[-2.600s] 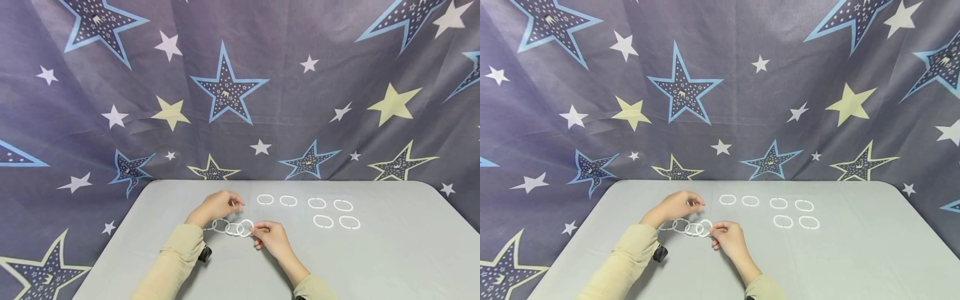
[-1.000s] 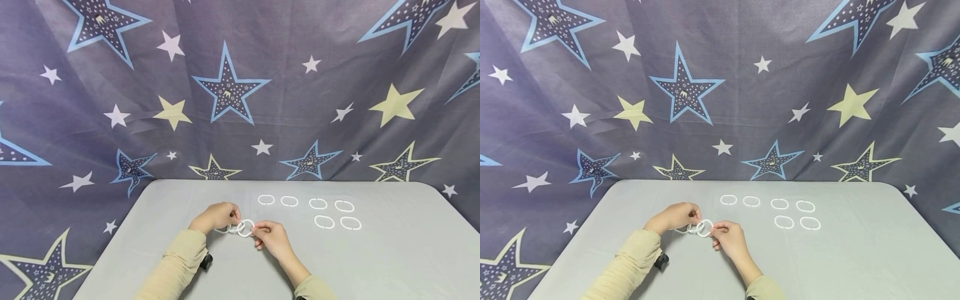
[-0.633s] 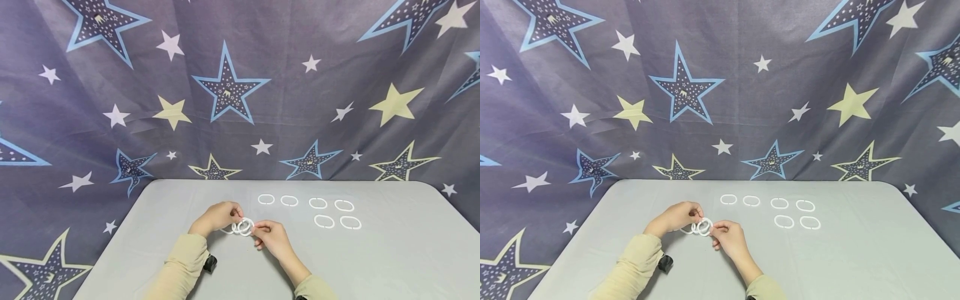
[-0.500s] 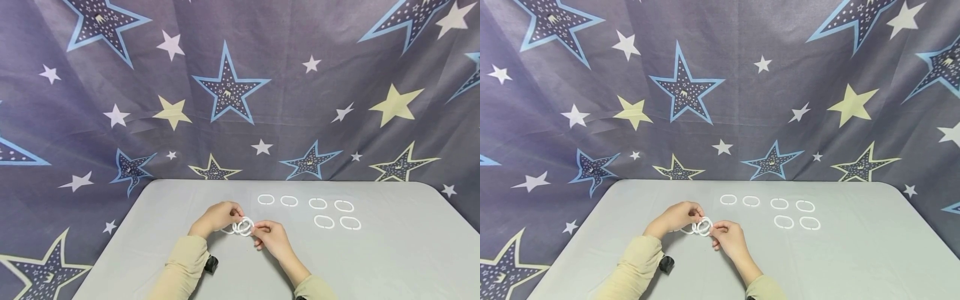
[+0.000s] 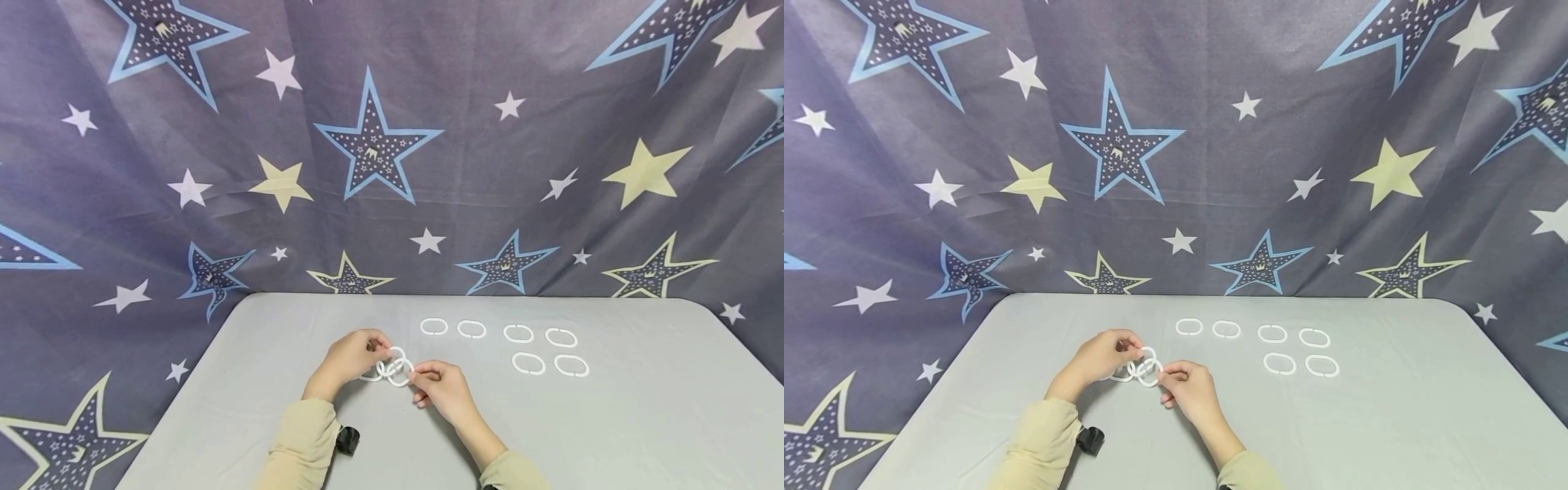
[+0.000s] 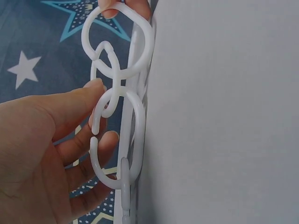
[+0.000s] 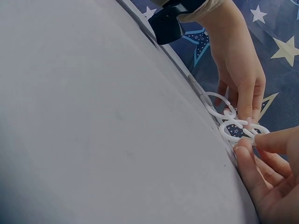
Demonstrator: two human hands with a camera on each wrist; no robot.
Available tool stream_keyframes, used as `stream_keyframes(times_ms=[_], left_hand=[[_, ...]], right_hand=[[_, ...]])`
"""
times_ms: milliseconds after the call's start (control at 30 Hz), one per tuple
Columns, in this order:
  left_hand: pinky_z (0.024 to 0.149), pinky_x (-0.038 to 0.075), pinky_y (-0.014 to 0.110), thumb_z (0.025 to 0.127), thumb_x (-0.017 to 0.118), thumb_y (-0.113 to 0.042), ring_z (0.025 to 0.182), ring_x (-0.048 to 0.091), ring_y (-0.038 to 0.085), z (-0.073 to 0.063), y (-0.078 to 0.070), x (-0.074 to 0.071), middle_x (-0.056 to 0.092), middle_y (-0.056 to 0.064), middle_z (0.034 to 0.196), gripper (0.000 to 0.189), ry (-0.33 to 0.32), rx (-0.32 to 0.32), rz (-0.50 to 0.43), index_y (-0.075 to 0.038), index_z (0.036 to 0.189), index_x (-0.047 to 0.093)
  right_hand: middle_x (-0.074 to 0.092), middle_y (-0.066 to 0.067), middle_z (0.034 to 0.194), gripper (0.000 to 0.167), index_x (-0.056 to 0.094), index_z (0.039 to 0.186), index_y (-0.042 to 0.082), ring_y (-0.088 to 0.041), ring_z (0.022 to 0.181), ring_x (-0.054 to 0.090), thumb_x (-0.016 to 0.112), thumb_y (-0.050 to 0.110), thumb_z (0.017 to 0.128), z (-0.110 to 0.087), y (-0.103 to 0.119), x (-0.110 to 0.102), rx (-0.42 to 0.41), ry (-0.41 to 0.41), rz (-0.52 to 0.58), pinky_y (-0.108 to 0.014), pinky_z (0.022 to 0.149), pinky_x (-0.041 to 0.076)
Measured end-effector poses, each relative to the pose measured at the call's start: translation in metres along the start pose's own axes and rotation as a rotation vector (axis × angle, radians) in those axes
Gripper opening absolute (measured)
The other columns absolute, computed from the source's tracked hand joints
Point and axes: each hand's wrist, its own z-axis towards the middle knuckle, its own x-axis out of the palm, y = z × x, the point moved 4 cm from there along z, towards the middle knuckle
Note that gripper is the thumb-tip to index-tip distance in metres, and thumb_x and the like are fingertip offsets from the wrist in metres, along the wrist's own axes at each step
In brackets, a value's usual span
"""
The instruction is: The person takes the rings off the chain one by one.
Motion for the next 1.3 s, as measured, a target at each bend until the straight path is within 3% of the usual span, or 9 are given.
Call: stream_keyframes(times_ms=[233, 667, 1000, 1300], left_hand=[[0.072, 0.046, 0.036, 0.089, 0.073, -0.026, 0.077, 0.06, 0.008, -0.008, 0.005, -0.002, 0.065, -0.013, 0.08, 0.004, -0.067, -0.049, 0.007, -0.022, 0.091, 0.072], [0.068, 0.045, 0.036, 0.088, 0.074, -0.032, 0.071, 0.058, 0.005, -0.013, 0.004, -0.013, 0.065, -0.016, 0.077, 0.005, -0.14, -0.077, 0.064, -0.027, 0.089, 0.073], [0.067, 0.045, 0.035, 0.088, 0.074, -0.032, 0.07, 0.058, 0.004, -0.014, 0.003, -0.013, 0.066, -0.016, 0.077, 0.005, -0.149, -0.09, 0.078, -0.027, 0.089, 0.074], [0.069, 0.045, 0.036, 0.087, 0.074, -0.033, 0.072, 0.06, 0.006, -0.016, 0.001, -0.013, 0.068, -0.016, 0.077, 0.009, -0.147, -0.1, 0.097, -0.025, 0.09, 0.077]], right_hand=[[0.071, -0.022, 0.085, 0.022, 0.064, 0.101, -0.016, -0.012, 0.053, 0.061, 0.067, 0.003, 0.091, 0.002, -0.004, 0.002, 0.01, 0.008, 0.0, -0.025, 0.052, 0.054], [0.072, -0.022, 0.085, 0.02, 0.065, 0.101, -0.015, -0.012, 0.054, 0.062, 0.067, 0.001, 0.09, 0.005, -0.006, 0.004, 0.019, 0.006, -0.009, -0.027, 0.053, 0.055], [0.071, -0.022, 0.084, 0.02, 0.067, 0.1, -0.014, -0.014, 0.057, 0.064, 0.07, 0.003, 0.089, 0.003, 0.0, 0.002, 0.025, -0.009, -0.026, -0.031, 0.054, 0.056], [0.072, -0.016, 0.077, 0.014, 0.073, 0.09, -0.007, -0.016, 0.053, 0.064, 0.075, 0.006, 0.084, -0.002, 0.012, 0.001, -0.053, -0.044, -0.19, -0.028, 0.052, 0.054]])
